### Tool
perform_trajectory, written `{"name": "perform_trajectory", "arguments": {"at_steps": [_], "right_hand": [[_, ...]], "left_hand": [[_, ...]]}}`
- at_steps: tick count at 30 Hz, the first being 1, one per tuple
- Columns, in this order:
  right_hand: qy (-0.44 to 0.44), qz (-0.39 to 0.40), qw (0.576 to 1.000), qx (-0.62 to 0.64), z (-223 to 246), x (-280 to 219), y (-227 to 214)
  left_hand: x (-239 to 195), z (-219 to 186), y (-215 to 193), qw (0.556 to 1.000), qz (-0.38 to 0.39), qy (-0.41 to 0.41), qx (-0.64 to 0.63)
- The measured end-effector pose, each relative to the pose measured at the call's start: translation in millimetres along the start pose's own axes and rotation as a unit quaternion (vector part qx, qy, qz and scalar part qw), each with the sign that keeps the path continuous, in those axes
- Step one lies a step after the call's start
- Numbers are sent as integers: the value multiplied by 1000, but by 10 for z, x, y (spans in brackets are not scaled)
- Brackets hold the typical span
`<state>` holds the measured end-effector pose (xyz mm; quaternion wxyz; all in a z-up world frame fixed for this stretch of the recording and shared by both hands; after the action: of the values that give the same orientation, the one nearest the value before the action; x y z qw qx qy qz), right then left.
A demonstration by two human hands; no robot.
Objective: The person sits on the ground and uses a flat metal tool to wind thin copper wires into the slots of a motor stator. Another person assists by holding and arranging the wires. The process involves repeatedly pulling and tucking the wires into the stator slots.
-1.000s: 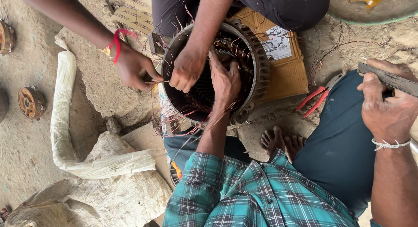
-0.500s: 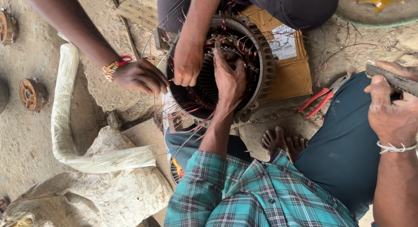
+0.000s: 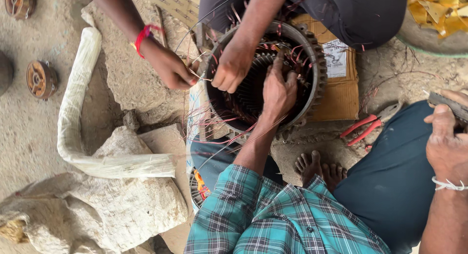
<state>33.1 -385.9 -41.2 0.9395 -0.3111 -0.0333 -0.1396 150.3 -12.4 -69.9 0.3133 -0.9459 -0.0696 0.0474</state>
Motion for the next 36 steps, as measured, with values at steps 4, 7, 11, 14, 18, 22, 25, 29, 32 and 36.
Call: {"name": "perform_trajectory", "arguments": {"at_steps": [4,7,11,14,18,22,25,29,32,36], "right_hand": [[-18,6,997,-68,-441,-80,63],[-43,39,985,-162,-698,-75,161],[-61,41,990,-122,-687,21,141],[-93,44,987,-120,-344,79,138],[-52,23,995,-76,129,57,114],[-18,12,999,-39,405,85,101],[-18,11,1000,13,495,98,92],[-22,7,999,37,528,96,78],[-17,7,998,57,542,90,79],[-13,6,999,52,580,89,72]], "left_hand": [[9,12,22,1000,11,-17,2],[2,-18,23,1000,20,-6,-18],[3,30,34,999,34,-24,-6],[9,60,63,998,50,-24,-6],[-10,-7,-17,999,35,-15,-13],[-63,-197,-315,995,-53,-1,-82],[-95,-387,-467,994,-69,25,-83],[-132,-345,-566,993,-82,-46,-74],[-160,-361,-702,987,-146,-31,-56],[-168,-276,-694,986,-150,-53,-51]]}}
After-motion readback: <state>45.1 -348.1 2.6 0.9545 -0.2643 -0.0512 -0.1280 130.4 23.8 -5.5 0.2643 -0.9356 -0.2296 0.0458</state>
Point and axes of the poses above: each hand's wrist, its own x-axis towards the middle knuckle, its own y-axis out of the palm, z = x × y, the point moved 10 cm from there along x, towards the middle knuckle, and after that the axes turned 1 degree about y, right-handed, at the moved point
